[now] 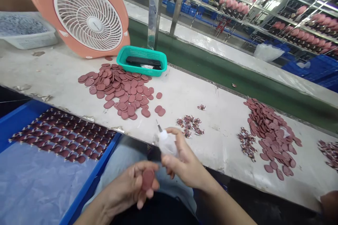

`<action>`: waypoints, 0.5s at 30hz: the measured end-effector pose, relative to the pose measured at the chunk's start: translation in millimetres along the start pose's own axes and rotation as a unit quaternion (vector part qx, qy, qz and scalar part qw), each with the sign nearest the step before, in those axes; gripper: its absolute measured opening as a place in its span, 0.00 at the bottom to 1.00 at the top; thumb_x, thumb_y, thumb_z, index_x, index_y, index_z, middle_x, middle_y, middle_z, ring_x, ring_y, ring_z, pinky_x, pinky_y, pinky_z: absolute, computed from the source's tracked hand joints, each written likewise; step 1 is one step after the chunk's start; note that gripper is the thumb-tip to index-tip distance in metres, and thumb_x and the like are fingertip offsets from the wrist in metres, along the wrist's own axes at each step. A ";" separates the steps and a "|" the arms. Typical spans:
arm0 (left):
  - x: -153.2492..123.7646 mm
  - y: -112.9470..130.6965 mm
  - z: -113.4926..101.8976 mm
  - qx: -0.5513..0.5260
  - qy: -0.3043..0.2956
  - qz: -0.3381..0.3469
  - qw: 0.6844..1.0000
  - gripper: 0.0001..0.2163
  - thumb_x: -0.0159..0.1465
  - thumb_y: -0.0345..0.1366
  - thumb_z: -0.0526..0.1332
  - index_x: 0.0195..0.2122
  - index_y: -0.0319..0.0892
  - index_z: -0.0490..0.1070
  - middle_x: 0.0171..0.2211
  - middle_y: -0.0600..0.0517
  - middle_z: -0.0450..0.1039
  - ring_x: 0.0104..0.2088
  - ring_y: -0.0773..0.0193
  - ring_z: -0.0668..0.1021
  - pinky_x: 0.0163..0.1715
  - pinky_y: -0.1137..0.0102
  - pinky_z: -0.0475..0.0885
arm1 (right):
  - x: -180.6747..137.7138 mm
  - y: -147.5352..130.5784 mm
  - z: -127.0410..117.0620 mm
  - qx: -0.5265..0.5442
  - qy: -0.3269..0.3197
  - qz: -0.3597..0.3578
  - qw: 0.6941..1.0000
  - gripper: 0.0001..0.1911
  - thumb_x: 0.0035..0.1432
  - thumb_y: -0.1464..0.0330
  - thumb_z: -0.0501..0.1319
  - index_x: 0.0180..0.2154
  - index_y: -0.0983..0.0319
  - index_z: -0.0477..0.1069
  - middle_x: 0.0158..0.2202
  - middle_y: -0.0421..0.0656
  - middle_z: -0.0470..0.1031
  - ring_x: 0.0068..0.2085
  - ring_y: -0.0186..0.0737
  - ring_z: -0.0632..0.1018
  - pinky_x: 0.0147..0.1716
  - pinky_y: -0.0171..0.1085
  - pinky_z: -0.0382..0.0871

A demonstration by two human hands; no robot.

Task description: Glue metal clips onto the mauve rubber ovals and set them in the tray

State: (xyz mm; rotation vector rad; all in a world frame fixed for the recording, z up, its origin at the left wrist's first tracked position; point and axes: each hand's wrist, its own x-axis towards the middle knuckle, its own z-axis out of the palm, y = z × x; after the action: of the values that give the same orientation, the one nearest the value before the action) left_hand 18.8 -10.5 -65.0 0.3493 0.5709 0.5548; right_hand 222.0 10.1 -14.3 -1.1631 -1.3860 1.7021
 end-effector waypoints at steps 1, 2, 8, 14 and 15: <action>-1.9 1.3 0.8 -0.028 0.048 0.044 0.997 0.20 0.48 0.50 0.77 0.39 0.48 0.81 0.30 0.53 0.81 0.26 0.71 0.79 0.17 0.84 0.69 | -4.0 -0.7 -2.5 -0.023 0.040 0.006 0.999 0.31 0.63 0.59 0.64 0.60 0.52 0.50 0.32 0.35 0.69 0.25 0.31 0.70 0.22 0.30 0.68; -4.0 2.7 1.7 -0.056 0.098 0.083 0.990 0.19 0.50 0.48 0.77 0.41 0.49 0.81 0.32 0.53 0.82 0.28 0.71 0.80 0.19 0.84 0.69 | -8.4 -1.9 -5.4 -0.054 0.070 0.003 0.996 0.28 0.65 0.61 0.61 0.60 0.51 0.49 0.33 0.35 0.69 0.25 0.31 0.70 0.22 0.30 0.68; -20.3 12.7 12.0 -0.099 0.212 0.153 0.960 0.20 0.48 0.46 0.78 0.41 0.50 0.80 0.39 0.52 0.83 0.34 0.64 0.84 0.22 0.80 0.74 | -33.1 -12.5 -20.3 -0.244 0.253 -0.181 0.919 0.18 0.58 0.62 0.67 0.51 0.52 0.71 0.45 0.46 0.76 0.41 0.46 0.79 0.36 0.40 0.75; -35.3 22.5 37.0 -0.068 0.237 0.190 0.950 0.17 0.44 0.44 0.80 0.35 0.49 0.83 0.37 0.52 0.85 0.35 0.62 0.85 0.21 0.81 0.72 | -39.5 2.4 0.8 -0.045 0.347 -0.237 0.906 0.31 0.60 0.43 0.57 0.56 0.55 0.67 0.29 0.42 0.72 0.22 0.37 0.72 0.17 0.35 0.62; -36.3 23.2 40.3 -0.071 0.239 0.193 0.949 0.17 0.42 0.43 0.80 0.33 0.49 0.83 0.35 0.53 0.85 0.34 0.63 0.85 0.21 0.82 0.72 | -39.3 7.2 7.8 -0.002 0.341 -0.234 0.911 0.33 0.58 0.40 0.55 0.55 0.54 0.67 0.29 0.40 0.71 0.21 0.36 0.71 0.17 0.35 0.62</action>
State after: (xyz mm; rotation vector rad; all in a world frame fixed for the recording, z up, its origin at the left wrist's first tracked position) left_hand 8.1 -19.4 -7.6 0.1869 0.9319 1.0687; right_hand 231.0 -29.5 -11.6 -1.1501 -1.0920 0.8332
